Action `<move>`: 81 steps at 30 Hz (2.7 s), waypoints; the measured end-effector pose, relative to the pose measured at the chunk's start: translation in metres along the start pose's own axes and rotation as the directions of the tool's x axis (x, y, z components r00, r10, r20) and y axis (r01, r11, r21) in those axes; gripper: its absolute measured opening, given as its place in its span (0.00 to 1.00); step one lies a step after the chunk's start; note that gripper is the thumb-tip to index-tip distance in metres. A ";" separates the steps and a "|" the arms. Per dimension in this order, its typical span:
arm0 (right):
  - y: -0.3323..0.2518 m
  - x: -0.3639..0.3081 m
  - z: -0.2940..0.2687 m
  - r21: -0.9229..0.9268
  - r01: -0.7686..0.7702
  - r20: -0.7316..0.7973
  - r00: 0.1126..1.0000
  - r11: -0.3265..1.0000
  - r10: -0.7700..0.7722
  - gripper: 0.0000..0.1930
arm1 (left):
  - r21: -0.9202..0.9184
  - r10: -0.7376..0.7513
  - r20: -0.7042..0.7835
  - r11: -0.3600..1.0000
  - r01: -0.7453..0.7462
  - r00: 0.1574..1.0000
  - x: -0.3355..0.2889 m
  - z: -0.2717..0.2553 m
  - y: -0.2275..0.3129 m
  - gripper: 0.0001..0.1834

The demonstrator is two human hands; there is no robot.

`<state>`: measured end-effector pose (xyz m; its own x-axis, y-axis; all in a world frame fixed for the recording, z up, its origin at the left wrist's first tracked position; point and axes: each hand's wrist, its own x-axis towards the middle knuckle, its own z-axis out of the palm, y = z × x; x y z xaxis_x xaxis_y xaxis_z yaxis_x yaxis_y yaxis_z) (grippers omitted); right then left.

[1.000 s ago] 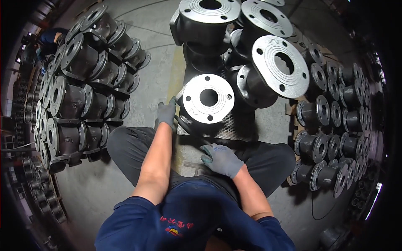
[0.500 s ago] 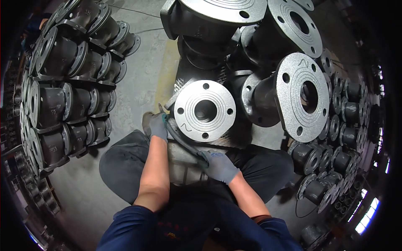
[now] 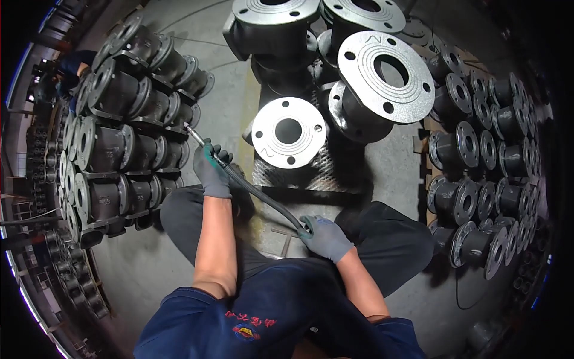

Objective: The person puts on glasses, polishes the interior and exterior surfaces of a metal valve body using a rotary grinding tool, and places the valve body onto a stack of finished parts.

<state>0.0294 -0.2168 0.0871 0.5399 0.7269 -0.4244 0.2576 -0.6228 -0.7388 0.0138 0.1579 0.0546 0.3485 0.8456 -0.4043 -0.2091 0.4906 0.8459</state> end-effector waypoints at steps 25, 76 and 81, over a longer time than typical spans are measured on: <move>0.086 0.071 0.178 -0.001 0.104 0.960 0.279 0.995 -0.028 0.26 | 0.381 -0.402 0.487 0.896 0.226 0.775 -0.075 0.074 0.110 0.27; -0.093 0.149 -0.120 -0.175 -0.105 -0.573 0.820 0.979 -0.015 0.27 | 0.468 0.020 0.884 -0.046 -0.882 0.468 -0.097 0.085 -0.014 0.32; -0.072 0.082 -0.115 -0.046 0.010 -0.526 0.850 0.999 -0.033 0.25 | 0.425 0.056 0.905 -0.095 -0.900 0.422 -0.102 0.092 -0.017 0.26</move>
<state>0.1472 -0.1457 0.1661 0.8721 0.4855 -0.0612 0.2995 -0.6285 -0.7179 0.0658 0.0443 0.1133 0.9621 0.1941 0.1918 0.0950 -0.8972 0.4313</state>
